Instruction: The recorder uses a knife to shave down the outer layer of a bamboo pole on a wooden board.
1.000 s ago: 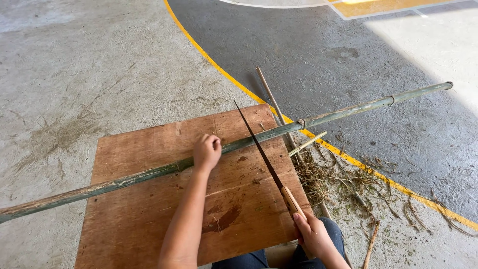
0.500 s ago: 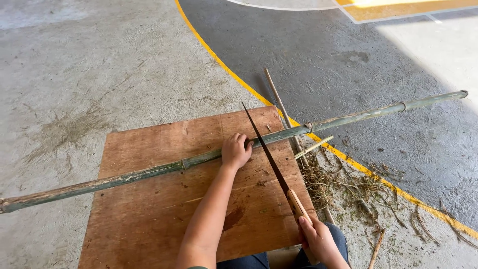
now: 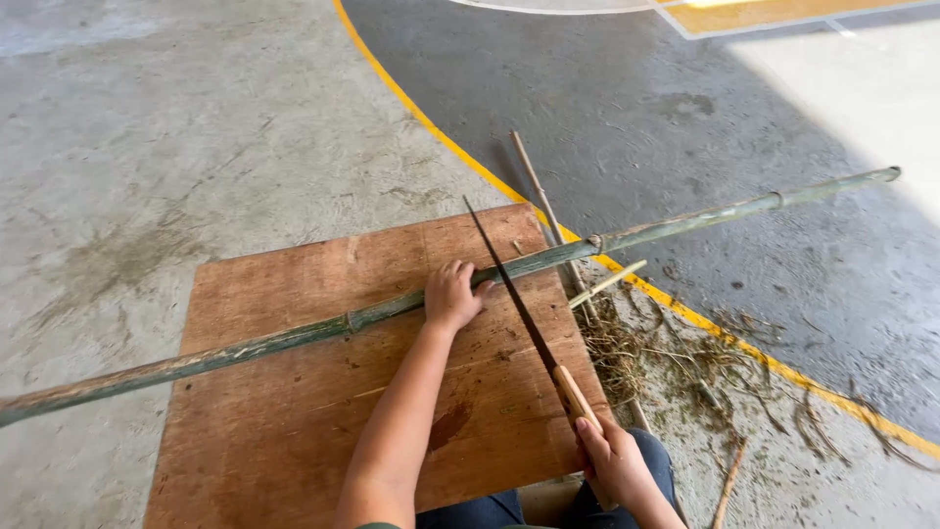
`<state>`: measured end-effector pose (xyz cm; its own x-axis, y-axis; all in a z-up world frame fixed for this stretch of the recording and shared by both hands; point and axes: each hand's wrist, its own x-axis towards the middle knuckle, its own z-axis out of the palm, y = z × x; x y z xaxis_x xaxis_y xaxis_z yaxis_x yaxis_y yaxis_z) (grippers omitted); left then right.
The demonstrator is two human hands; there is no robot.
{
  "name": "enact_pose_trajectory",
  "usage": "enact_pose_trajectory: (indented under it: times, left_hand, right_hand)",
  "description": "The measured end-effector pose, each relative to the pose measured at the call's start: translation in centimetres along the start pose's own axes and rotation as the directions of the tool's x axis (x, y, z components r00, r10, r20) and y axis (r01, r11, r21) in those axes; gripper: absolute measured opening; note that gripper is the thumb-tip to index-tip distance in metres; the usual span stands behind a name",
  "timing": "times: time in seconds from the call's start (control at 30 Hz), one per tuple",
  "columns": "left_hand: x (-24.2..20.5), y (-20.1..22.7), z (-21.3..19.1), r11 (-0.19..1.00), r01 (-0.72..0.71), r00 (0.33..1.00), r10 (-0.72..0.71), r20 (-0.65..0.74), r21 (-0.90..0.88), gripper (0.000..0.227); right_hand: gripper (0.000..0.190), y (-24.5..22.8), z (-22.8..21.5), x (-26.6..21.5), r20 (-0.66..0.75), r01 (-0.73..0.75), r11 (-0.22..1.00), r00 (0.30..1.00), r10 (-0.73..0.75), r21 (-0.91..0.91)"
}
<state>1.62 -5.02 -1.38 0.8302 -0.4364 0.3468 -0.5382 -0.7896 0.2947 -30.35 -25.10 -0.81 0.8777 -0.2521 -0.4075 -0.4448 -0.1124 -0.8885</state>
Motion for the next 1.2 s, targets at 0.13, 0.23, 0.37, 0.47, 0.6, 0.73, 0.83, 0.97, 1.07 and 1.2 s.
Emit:
enact_pose_trajectory:
  times: [0.13, 0.23, 0.37, 0.47, 0.6, 0.73, 0.83, 0.97, 1.07, 1.2]
  left_hand:
    - [-0.3, 0.7, -1.5, 1.0, -0.025, 1.0, 0.025, 0.001, 0.002, 0.044]
    - [0.5, 0.2, -1.5, 0.998, -0.055, 0.996, 0.055, -0.068, -0.004, 0.045]
    - [1.1, 1.2, -0.2, 0.998, 0.063, 0.998, -0.063, 0.001, 0.002, 0.039]
    - [2.4, 1.8, 0.3, 0.992, 0.126, 0.992, -0.126, -0.002, 0.015, 0.037]
    - [2.3, 1.3, 0.0, 0.986, 0.161, 0.987, -0.162, 0.018, 0.04, 0.038]
    - [2.9, 0.2, 1.0, 0.988, 0.151, 0.988, -0.151, 0.007, 0.028, 0.039]
    - [2.8, -0.3, 1.6, 0.989, 0.131, 0.991, -0.133, 0.022, 0.069, 0.043]
    - [3.4, 1.2, 0.4, 0.981, 0.142, 0.989, -0.145, 0.015, 0.135, 0.055]
    - [3.3, 2.0, -1.2, 0.97, 0.196, 0.975, -0.208, 0.077, 0.147, 0.055]
    - [2.5, -1.1, -3.3, 0.96, 0.258, 0.952, -0.272, 0.143, 0.105, 0.047]
  right_hand:
    - [0.036, -1.1, -0.5, -0.5, -0.003, -0.03, 0.993, 1.0, 0.03, 0.118]
    - [0.038, -2.0, -2.1, -0.5, -0.058, -0.008, 0.999, 0.998, 0.011, 0.038]
    - [0.039, -1.4, -6.6, -1.0, -0.255, -0.049, 0.999, 0.966, 0.042, -0.02]
    - [0.032, 1.6, -9.9, 0.8, -0.381, -0.137, 0.988, 0.919, 0.103, -0.064]
    - [0.036, 6.5, -14.0, 1.9, -0.545, -0.112, 0.974, 0.813, 0.204, 0.196]
    - [0.041, 11.2, -16.4, 2.6, -0.685, -0.064, 0.949, 0.677, 0.269, 0.31]
    - [0.052, 12.9, -16.2, 4.3, -0.688, -0.056, 0.957, 0.683, 0.244, 0.284]
    - [0.043, 9.9, -14.5, 7.9, -0.524, -0.136, 0.939, 0.8, 0.291, 0.315]
    - [0.042, 7.8, -12.9, 8.9, -0.512, -0.008, 0.929, 0.832, 0.211, 0.37]
    - [0.047, 7.0, -11.5, 9.7, -0.503, 0.174, 0.916, 0.863, 0.034, 0.36]
